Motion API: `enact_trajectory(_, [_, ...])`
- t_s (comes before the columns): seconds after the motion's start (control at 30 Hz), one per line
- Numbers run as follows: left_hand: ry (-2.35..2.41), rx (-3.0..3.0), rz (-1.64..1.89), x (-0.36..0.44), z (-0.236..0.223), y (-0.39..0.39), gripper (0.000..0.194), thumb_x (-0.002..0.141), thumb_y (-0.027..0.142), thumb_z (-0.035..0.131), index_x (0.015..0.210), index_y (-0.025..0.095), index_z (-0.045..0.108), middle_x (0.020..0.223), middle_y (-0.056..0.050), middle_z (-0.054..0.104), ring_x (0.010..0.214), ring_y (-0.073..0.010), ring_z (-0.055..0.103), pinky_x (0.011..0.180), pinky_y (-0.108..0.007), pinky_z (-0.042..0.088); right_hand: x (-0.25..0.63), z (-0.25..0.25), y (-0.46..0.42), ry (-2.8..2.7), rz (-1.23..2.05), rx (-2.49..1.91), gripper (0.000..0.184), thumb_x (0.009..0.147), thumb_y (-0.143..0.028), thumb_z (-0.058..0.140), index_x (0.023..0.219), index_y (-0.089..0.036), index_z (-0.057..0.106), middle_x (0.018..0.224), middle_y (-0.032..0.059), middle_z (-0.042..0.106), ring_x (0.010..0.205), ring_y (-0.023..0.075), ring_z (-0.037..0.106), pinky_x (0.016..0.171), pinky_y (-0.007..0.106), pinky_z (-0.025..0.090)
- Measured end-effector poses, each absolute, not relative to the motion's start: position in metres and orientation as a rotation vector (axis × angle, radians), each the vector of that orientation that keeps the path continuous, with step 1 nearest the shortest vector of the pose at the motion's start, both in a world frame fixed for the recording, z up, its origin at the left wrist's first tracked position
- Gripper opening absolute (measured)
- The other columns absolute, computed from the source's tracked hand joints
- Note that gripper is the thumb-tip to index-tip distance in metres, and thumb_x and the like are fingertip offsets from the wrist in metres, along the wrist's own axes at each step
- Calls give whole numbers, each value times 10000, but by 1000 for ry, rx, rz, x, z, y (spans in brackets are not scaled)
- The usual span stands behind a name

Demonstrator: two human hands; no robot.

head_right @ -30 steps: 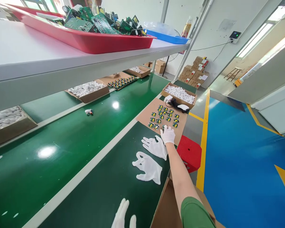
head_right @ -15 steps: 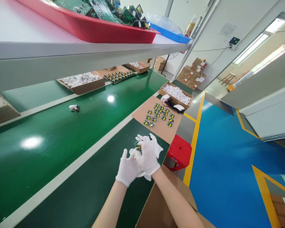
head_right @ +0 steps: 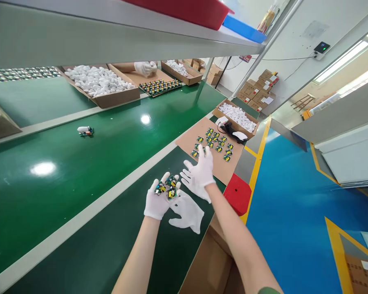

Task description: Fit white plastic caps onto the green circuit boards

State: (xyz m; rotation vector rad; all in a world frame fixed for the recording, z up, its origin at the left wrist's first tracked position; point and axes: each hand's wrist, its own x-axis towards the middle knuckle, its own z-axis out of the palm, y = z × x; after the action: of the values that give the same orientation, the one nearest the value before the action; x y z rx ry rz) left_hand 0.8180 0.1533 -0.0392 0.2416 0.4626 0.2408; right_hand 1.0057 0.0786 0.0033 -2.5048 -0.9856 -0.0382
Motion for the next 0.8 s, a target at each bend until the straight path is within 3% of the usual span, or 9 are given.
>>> enact_trajectory(0.1, [412, 168, 324, 822, -48, 170, 580, 968, 565, 327, 1497, 334, 385, 1509, -74, 492, 1257, -303, 580, 1000, -497, 484, 1073, -17, 100, -897, 50, -2726, 1021, 730, -674, 680, 1536, -203, 268, 1617, 188, 144, 1466, 485, 143, 1140, 652, 206])
enact_trajectory(0.23, [273, 30, 376, 823, -55, 177, 514, 968, 515, 386, 1457, 368, 452, 1504, -83, 498, 1286, -341, 550, 1017, -553, 451, 1111, -46, 117, -907, 105, -2883, 964, 726, -732, 629, 1525, -301, 305, 1586, 129, 280, 1436, 449, 246, 1100, 610, 303])
enact_trajectory(0.43, [325, -59, 416, 824, -51, 177, 476, 958, 507, 431, 1372, 314, 567, 1435, -108, 565, 1264, -356, 567, 1003, -557, 463, 1104, -71, 116, -916, -86, -2910, 707, 815, -662, 561, 1399, -269, 491, 1322, 146, 521, 1237, 391, 431, 980, 500, 414])
enact_trajectory(0.53, [379, -60, 424, 827, -48, 176, 452, 960, 490, 441, 1355, 320, 581, 1418, -93, 582, 1257, -347, 575, 998, -555, 471, 1098, -74, 110, -905, -178, -2901, 668, 824, -636, 560, 1342, -215, 518, 1220, 167, 548, 1120, 380, 480, 894, 487, 440])
enact_trajectory(0.7, [400, -27, 426, 829, -46, 176, 450, 954, 485, 466, 1350, 309, 588, 1410, -95, 589, 1233, -344, 596, 991, -545, 480, 1097, -77, 107, -986, -255, -2845, 538, 815, -581, 587, 1165, -175, 557, 1277, 168, 537, 1033, 347, 493, 835, 444, 439])
enact_trajectory(0.8, [427, -15, 431, 829, -46, 176, 440, 950, 481, 472, 1340, 318, 595, 1408, -85, 594, 1220, -334, 607, 994, -536, 482, 1100, -78, 105, -1010, -283, -2815, 484, 809, -542, 602, 1115, -173, 543, 1209, 161, 566, 987, 328, 505, 801, 422, 439])
